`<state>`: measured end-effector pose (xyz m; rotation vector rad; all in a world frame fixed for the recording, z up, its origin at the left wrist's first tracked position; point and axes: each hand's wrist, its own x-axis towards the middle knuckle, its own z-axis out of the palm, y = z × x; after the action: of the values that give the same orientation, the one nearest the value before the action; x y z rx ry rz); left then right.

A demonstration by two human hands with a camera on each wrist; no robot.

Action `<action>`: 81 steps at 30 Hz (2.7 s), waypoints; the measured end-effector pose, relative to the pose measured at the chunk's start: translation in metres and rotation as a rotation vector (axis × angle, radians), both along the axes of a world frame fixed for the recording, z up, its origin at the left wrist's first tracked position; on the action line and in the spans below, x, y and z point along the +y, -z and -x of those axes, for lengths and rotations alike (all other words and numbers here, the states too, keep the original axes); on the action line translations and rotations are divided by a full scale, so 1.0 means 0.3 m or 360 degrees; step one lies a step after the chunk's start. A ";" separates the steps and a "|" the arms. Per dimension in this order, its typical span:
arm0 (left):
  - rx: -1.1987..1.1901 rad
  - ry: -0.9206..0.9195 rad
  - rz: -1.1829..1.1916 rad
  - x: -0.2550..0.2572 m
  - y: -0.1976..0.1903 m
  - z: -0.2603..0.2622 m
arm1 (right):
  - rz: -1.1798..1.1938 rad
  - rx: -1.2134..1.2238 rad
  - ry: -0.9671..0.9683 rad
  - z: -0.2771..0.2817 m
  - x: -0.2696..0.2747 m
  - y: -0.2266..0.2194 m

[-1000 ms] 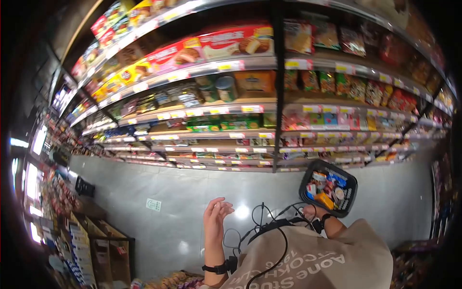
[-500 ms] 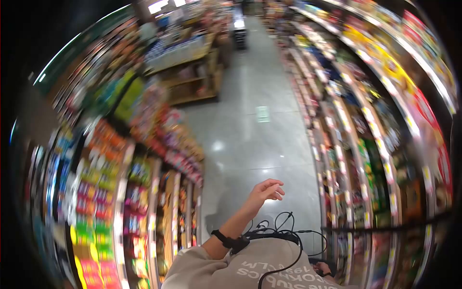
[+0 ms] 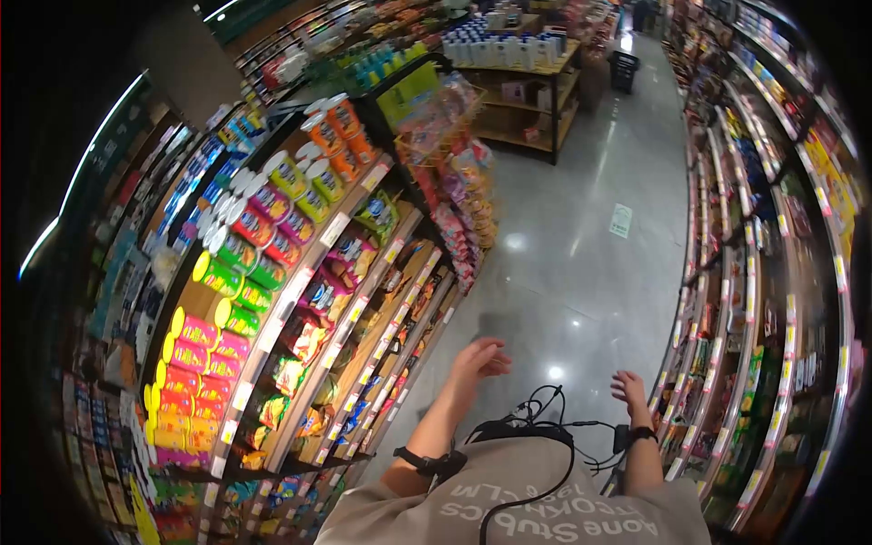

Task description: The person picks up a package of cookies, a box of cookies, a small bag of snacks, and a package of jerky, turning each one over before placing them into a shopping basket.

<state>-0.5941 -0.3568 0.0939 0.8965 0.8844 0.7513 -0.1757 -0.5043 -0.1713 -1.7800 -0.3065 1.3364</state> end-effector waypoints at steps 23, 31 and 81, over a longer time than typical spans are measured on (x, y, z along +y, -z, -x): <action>-0.0057 0.1528 -0.0013 -0.201 -0.021 -0.407 | 0.0459 0.0452 0.2161 1.303 -1.640 0.308; -0.0090 0.2548 -0.0214 -0.665 -0.015 -0.457 | 0.0195 0.0610 0.2774 2.306 -1.437 0.163; -0.0269 0.5451 0.0154 -4.683 0.063 2.582 | -0.0242 0.1092 0.5853 4.965 -2.521 0.210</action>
<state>-1.3686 -1.7617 0.0749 -1.1512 1.8622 2.9498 -1.6653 -1.2605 -0.2344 -0.9190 -3.3765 1.9724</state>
